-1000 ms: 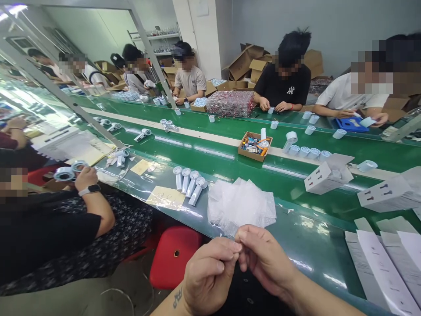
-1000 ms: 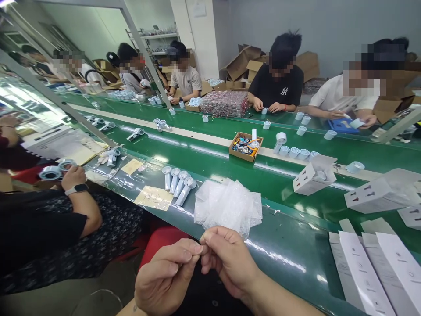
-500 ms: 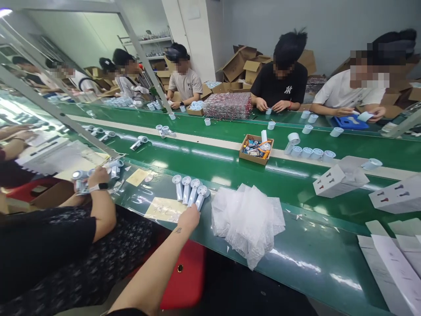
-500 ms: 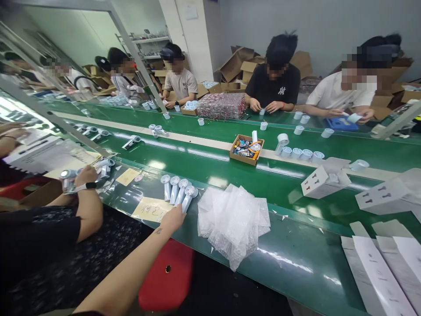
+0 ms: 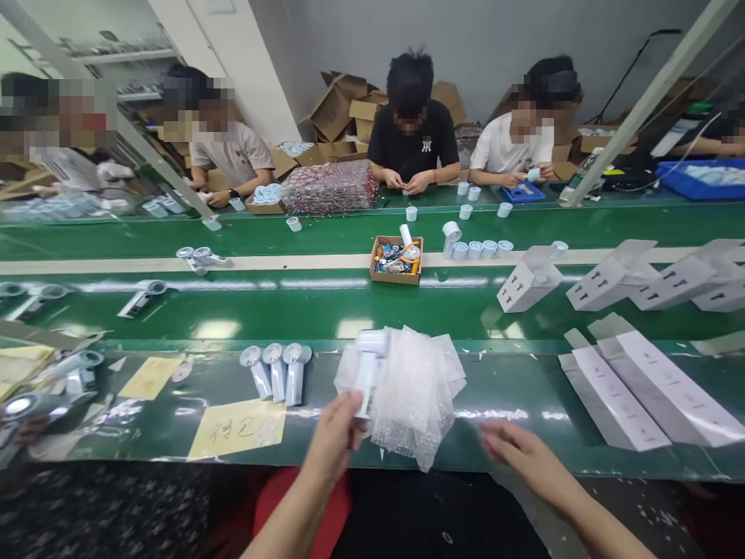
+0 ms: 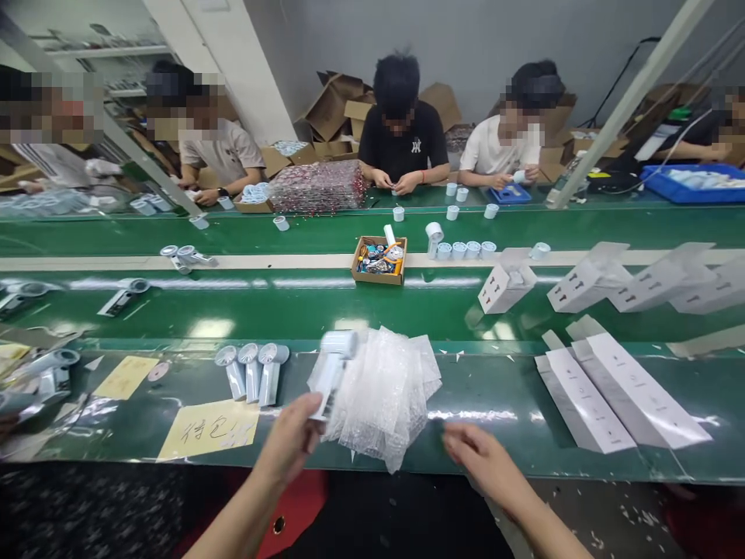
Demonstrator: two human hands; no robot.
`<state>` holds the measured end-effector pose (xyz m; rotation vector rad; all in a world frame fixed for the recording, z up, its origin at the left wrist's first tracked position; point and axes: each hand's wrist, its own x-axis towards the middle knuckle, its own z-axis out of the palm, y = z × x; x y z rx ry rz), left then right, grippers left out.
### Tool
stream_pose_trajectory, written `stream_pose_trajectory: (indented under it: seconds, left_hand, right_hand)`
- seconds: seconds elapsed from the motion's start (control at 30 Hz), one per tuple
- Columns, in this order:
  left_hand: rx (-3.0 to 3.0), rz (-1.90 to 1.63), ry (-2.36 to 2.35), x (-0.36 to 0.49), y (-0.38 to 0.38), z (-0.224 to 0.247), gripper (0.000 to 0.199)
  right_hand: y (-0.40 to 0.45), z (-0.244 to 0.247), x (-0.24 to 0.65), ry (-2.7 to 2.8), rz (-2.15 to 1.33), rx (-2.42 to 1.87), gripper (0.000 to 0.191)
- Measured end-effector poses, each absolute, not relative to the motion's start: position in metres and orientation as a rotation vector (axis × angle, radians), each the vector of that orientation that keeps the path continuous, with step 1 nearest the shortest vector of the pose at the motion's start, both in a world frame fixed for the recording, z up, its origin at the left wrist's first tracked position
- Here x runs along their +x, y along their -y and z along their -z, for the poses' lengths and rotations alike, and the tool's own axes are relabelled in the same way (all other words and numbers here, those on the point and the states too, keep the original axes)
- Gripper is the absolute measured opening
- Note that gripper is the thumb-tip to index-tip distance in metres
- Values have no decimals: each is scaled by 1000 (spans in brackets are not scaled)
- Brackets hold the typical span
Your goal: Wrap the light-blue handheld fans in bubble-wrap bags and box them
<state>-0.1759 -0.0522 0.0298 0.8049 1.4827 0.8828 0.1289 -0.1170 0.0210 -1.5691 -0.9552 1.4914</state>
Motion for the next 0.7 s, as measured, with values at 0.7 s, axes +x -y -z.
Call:
stream_pose_trajectory:
  seconds: [0.7]
  left_hand:
    - [2844,320,-967,-143,-12,3,28]
  right_hand:
    - [84,-35,152,200,-2010,-1155,34]
